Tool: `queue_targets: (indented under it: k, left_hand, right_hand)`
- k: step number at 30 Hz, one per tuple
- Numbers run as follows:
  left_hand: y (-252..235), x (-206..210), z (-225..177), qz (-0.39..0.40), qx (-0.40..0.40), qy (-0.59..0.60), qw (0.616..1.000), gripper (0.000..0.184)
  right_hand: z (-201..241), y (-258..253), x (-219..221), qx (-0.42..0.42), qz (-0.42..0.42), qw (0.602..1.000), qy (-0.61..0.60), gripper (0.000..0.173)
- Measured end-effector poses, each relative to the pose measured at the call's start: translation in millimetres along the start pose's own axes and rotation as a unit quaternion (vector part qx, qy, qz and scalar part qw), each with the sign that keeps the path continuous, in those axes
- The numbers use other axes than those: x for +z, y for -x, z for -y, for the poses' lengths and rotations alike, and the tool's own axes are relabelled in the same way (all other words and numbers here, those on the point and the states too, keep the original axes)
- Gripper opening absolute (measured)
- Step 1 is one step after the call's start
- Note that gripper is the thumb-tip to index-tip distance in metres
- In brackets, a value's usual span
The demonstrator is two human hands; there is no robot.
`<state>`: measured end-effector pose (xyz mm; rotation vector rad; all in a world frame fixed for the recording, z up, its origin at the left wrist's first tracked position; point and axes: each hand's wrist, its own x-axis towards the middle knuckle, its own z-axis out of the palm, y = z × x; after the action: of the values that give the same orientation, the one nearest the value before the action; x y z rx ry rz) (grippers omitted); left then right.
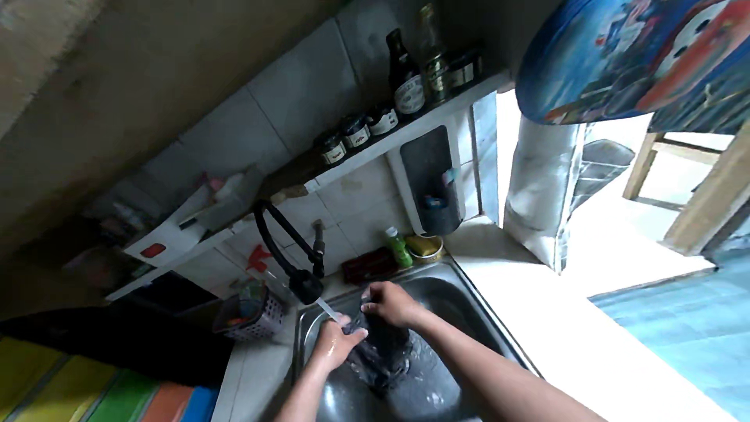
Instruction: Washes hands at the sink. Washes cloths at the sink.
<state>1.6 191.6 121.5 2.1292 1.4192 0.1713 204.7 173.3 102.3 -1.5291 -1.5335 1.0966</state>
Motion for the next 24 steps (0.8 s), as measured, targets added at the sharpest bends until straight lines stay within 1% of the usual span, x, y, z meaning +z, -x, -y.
queue_targets:
  k: [1, 2, 3, 5, 6, 7, 8, 9, 10, 11, 12, 14, 15, 16, 18, 19, 20, 21, 22, 24]
  left_hand:
    - [-1, 1, -3, -0.018, -0.007, 0.043, 0.999, 0.046]
    - [-2, 2, -5, -0.028, -0.007, 0.078, 0.997, 0.053]
    - [-3, 4, -7, -0.034, 0.003, 0.103, 0.994, 0.064]
    - [-5, 8, -9, -0.048, 0.031, 0.107, 0.993, 0.091]
    - [-5, 9, -11, -0.056, 0.032, 0.083, 0.994, 0.09]
    - [-4, 7, -15, -0.071, 0.024, 0.056, 0.996, 0.076]
    - [-3, 4, -19, -0.085, 0.01, 0.036, 0.996, 0.058]
    - [-1, 1, -23, -0.095, -0.006, 0.022, 0.995, 0.044]
    - [2, -2, -26, -0.108, -0.02, 0.017, 0.994, 0.035]
    - [4, -6, -27, -0.119, -0.031, 0.027, 0.992, 0.029]
    - [6, -9, -28, -0.132, -0.041, 0.054, 0.989, 0.028]
    - [10, -11, -25, -0.17, -0.052, 0.172, 0.969, 0.026]
    - [12, -11, -22, -0.19, -0.055, 0.246, 0.949, 0.029]
    - [15, -10, -18, -0.211, -0.064, 0.311, 0.924, 0.033]
    - [21, -10, -3, -0.264, -0.089, 0.406, 0.87, 0.036]
    - [24, -10, 11, -0.285, -0.105, 0.428, 0.851, 0.037]
    - [26, -10, 28, -0.304, -0.126, 0.431, 0.84, 0.038]
    - [30, -8, 47, -0.31, -0.148, 0.412, 0.844, 0.042]
    - [34, -5, 63, -0.3, -0.172, 0.378, 0.858, 0.048]
    - [41, 4, 84, -0.228, -0.2, 0.3, 0.905, 0.063]
  right_hand:
    - [4, -1, 2, 0.015, -0.022, 1.0, -0.011, 0.028]
    - [9, -1, 4, 0.029, -0.029, 0.999, -0.022, 0.029]
    - [14, -1, 6, 0.036, -0.026, 0.998, -0.038, 0.029]
    - [21, 1, 11, 0.025, 0.002, 0.995, -0.095, 0.022]
    - [21, 3, 13, 0.01, 0.015, 0.99, -0.14, 0.018]
    - [18, 6, 14, -0.004, 0.014, 0.981, -0.191, 0.017]
    - [13, 8, 14, -0.012, -0.005, 0.973, -0.232, 0.016]
    - [4, 10, 14, -0.015, -0.034, 0.968, -0.249, 0.014]
    - [-9, 11, 15, -0.012, -0.053, 0.97, -0.236, 0.014]
    - [-25, 12, 19, -0.003, -0.041, 0.98, -0.195, 0.023]
    - [-41, 13, 27, 0.012, 0.007, 0.99, -0.137, 0.043]
    - [-63, 17, 59, 0.048, 0.127, 0.99, -0.035, 0.092]
    - [-70, 18, 79, 0.057, 0.15, 0.987, -0.009, 0.105]
    - [-74, 20, 96, 0.059, 0.134, 0.989, -0.004, 0.1]
    - [-71, 21, 113, 0.069, 0.051, 0.996, -0.019, 0.06]
    - [-65, 19, 112, 0.078, 0.026, 0.996, -0.022, 0.049]
    - [-59, 17, 108, 0.084, 0.022, 0.996, -0.024, 0.047]
    - [-53, 14, 102, 0.083, 0.025, 0.996, -0.022, 0.049]
    - [-47, 12, 95, 0.074, 0.035, 0.996, -0.017, 0.05]
    - [-30, 4, 83, 0.043, 0.068, 0.997, -0.006, 0.053]
